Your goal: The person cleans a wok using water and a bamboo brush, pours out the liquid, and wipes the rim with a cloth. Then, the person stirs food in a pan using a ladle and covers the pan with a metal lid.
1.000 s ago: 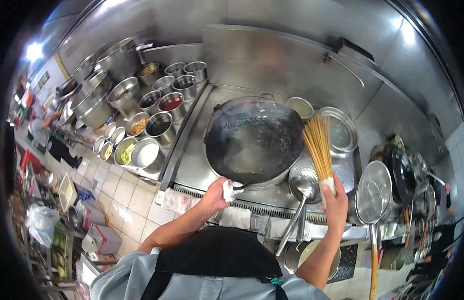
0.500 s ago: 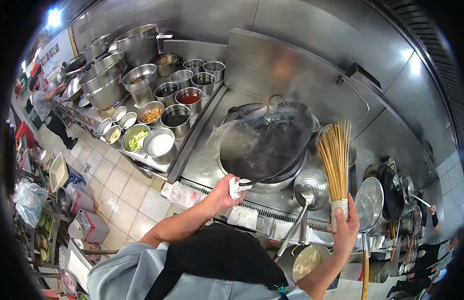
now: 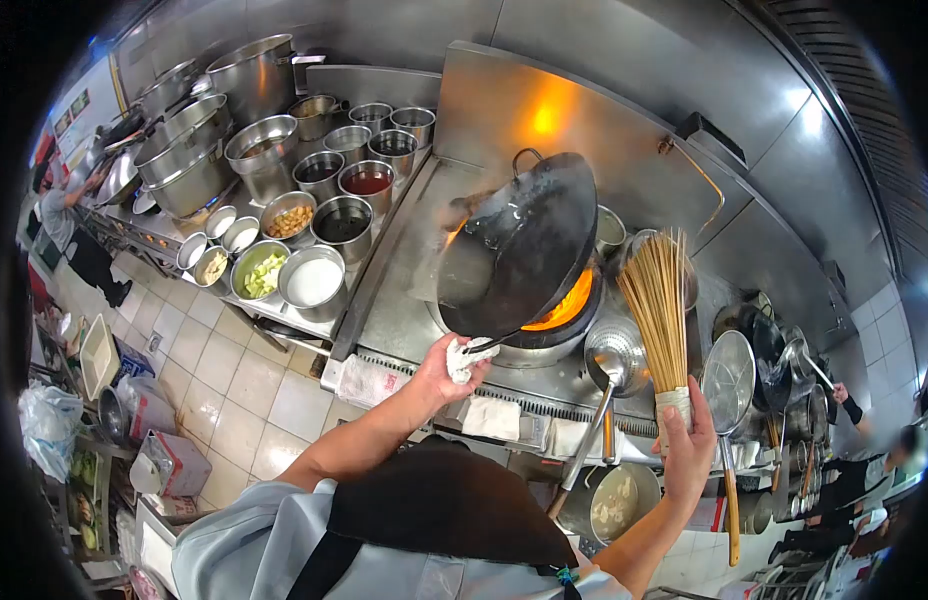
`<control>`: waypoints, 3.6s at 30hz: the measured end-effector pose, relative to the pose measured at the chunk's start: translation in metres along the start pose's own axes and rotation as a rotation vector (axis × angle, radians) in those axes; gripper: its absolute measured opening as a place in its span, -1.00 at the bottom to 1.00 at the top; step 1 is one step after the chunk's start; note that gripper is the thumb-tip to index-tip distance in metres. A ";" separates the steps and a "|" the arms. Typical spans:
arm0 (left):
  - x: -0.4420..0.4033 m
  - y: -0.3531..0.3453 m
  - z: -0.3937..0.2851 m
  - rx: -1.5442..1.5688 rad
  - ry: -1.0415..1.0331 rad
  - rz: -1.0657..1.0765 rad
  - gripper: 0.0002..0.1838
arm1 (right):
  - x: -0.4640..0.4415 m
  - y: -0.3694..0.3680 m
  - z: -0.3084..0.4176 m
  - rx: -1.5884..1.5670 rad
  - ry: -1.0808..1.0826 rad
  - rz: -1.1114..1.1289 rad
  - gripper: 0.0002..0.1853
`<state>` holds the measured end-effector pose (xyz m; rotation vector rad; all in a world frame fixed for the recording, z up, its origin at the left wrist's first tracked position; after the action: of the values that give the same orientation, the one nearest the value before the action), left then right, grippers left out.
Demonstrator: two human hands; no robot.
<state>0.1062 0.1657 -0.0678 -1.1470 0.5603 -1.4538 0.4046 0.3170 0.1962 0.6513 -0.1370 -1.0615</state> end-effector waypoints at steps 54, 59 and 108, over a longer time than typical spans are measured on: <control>0.148 0.079 -0.192 -1.242 -1.304 -0.579 -0.50 | -0.088 -0.073 -0.001 1.076 0.192 0.899 -0.50; 0.184 0.092 -0.170 -0.555 -0.920 -0.231 -0.63 | -0.042 -0.104 0.062 0.371 0.536 0.701 -0.46; -0.075 -0.012 -0.033 -0.735 -0.683 -0.228 -0.78 | -0.229 -0.078 -0.200 -1.909 -0.666 0.576 -0.89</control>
<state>0.0626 0.2306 -0.0961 -2.2265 0.4863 -0.9329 0.3122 0.5716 0.0376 -1.4008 0.1411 -0.4128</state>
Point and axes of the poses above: each hand's wrist, its own x-axis away from the middle knuckle, its own y-axis out of the back of the hand, z = x × y, the point moved 5 cm from there along -x, towards the middle knuckle, and after that the axes turned 15 degrees about x, right-handed, at the moved point
